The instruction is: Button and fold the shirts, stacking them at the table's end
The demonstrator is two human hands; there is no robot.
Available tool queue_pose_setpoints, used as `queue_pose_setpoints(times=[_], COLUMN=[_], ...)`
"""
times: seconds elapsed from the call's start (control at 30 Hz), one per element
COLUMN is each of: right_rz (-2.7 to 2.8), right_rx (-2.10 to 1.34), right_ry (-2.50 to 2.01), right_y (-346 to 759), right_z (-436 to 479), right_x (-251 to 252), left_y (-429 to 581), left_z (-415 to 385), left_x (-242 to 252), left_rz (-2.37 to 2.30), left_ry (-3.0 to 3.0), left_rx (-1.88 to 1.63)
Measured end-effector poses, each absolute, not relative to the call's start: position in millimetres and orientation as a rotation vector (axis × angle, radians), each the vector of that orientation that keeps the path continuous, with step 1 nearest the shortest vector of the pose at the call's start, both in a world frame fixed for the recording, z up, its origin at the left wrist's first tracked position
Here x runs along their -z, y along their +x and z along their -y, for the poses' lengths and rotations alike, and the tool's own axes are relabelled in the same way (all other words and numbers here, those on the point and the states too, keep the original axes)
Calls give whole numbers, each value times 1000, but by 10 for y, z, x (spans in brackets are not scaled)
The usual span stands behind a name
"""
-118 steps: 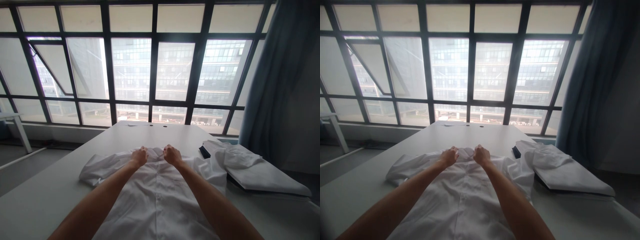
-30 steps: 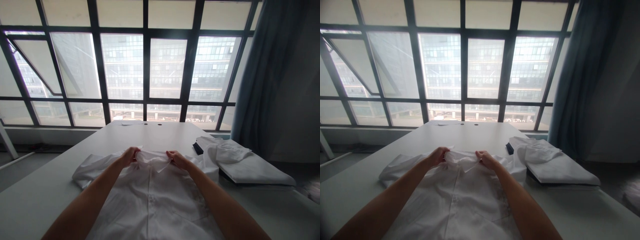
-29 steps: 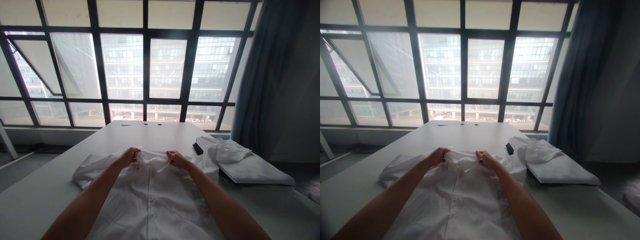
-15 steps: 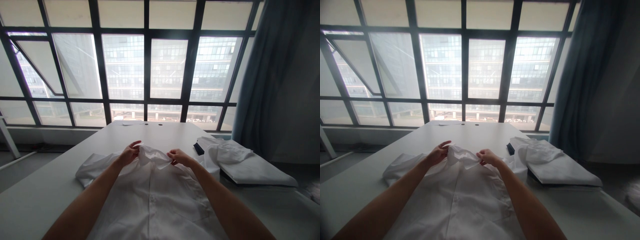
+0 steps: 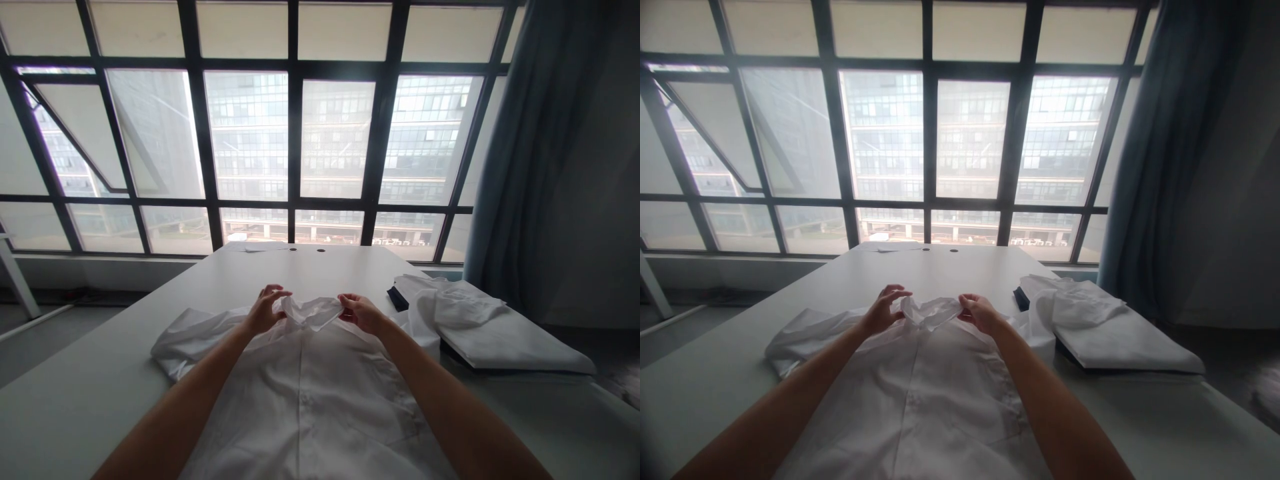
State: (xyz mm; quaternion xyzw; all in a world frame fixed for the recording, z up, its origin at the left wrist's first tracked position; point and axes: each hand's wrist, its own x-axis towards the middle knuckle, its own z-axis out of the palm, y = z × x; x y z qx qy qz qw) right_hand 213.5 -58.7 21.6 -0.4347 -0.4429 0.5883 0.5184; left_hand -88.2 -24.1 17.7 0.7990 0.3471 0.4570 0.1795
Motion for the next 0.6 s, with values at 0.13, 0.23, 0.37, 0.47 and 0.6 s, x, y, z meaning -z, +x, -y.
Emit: queue_pose_setpoints(times=[0.13,0.23,0.37,0.47,0.6], right_rz=[1017,969,913,948,1039], right_rx=[-1359,-1342,-1288,-1369,-1463], right_ry=[-1075,-1081,-1055,-960,-897], right_y=[2099,2075,2039,2019,2000], right_z=[573,547,534,580,673], right_x=[-211,-202,-213,-258,-328], left_y=[-856,-854,-940,-945,-684], left_z=[316,343,313,325,465], left_x=[-228,-244,-231,-263,-331], left_rz=[-951,-959,-1103,-1230,-1015], left_ry=[2708,2834,2821,2763,2680], left_rx=[-1199,-1064,-1108,-1208,-1243])
